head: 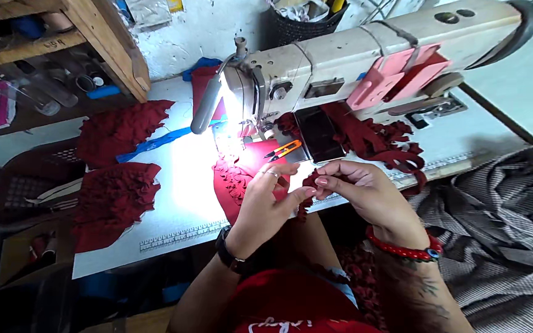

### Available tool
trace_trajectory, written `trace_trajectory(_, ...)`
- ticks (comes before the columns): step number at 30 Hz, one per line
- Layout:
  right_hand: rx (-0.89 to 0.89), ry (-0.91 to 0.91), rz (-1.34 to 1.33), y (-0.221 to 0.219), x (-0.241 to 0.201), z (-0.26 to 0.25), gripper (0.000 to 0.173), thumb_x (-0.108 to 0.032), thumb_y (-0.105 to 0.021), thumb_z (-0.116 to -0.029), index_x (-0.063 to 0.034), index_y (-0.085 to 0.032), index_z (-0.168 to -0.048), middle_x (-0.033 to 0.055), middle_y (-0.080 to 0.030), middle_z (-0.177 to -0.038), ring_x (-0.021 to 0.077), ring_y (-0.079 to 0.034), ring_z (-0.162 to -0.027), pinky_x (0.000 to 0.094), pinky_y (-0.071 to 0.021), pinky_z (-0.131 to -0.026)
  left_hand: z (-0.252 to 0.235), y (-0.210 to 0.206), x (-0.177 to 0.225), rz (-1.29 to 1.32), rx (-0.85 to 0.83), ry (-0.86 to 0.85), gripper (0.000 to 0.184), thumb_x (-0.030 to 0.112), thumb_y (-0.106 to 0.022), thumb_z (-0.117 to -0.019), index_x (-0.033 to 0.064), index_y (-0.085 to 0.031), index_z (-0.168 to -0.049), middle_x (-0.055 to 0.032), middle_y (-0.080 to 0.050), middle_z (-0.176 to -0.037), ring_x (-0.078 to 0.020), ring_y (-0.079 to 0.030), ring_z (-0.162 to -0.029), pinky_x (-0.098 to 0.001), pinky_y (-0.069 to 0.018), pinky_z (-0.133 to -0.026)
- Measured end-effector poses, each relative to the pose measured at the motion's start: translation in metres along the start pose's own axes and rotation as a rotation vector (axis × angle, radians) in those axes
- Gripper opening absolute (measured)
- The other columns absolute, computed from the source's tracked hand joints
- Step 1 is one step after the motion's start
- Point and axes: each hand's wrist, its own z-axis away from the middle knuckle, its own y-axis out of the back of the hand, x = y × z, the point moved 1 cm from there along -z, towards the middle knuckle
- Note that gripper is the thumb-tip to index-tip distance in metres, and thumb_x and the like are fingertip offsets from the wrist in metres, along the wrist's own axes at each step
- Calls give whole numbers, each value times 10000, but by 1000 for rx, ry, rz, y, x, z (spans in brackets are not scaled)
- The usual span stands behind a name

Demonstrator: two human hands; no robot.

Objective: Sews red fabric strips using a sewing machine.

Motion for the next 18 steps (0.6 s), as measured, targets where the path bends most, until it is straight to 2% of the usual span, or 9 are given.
trace_trajectory(3, -44, 29, 24, -5, 1, 2, 83, -185, -722, -945, -132, -737, -1008, -31, -751, -871, 84, -725, -750, 238, -631, -720, 3, -6, -4, 133, 80, -34, 112, 38, -705, -938, -26, -727, -1028, -64, -724, -949, -78, -695, -858, -247, -598, -813)
trace_trajectory(7, -96, 95, 103, -12, 5, -1, 113, -242, -723, -935, -160, -728, -1012, -38, -737, -997, 81, -707, -866, 230, -609, -759, 13, -1, -9, 201, 39, 26, 96, 49, -636, -965, -25, -688, -994, -41, -690, -908, -51, -655, -817, -229, -570, -769)
trace_trajectory(10, -137, 125, 8, -21, 14, -19, 111, -216, -678, -968, -136, -704, -1039, -33, -732, -980, 74, -696, -859, 252, -606, -781, 5, 30, -18, -91, -53, -24, 167, 119, -611, -1003, 7, -721, -1060, -55, -712, -970, -92, -681, -901, -296, -586, -840)
trace_trajectory(14, -221, 98, 142, -50, 24, -61, 130, -140, -612, -1007, -99, -662, -1120, -11, -713, -1060, 60, -683, -893, 249, -593, -780, -25, 79, -63, -667, -174, -46, 303, 201, -606, -1024, 39, -689, -1266, -126, -686, -1284, -260, -649, -1205, -469, -505, -1053)
trace_trajectory(16, -224, 56, 337, -59, 34, -73, 103, -178, -604, -1034, -121, -651, -1106, -4, -696, -1006, 60, -665, -869, 269, -572, -766, -25, 89, -82, -850, -196, -68, 292, 247, -609, -1020, 45, -726, -1195, -144, -689, -1255, -303, -638, -1208, -498, -500, -1045)
trace_trajectory(18, -171, 39, 515, -59, 43, -80, 154, -227, -591, -1044, -111, -668, -1108, 37, -704, -997, 121, -673, -886, 374, -570, -789, -15, 91, -82, -905, -170, -100, 309, 279, -615, -1015, 58, -732, -1196, -140, -697, -1214, -296, -647, -1177, -492, -511, -1023)
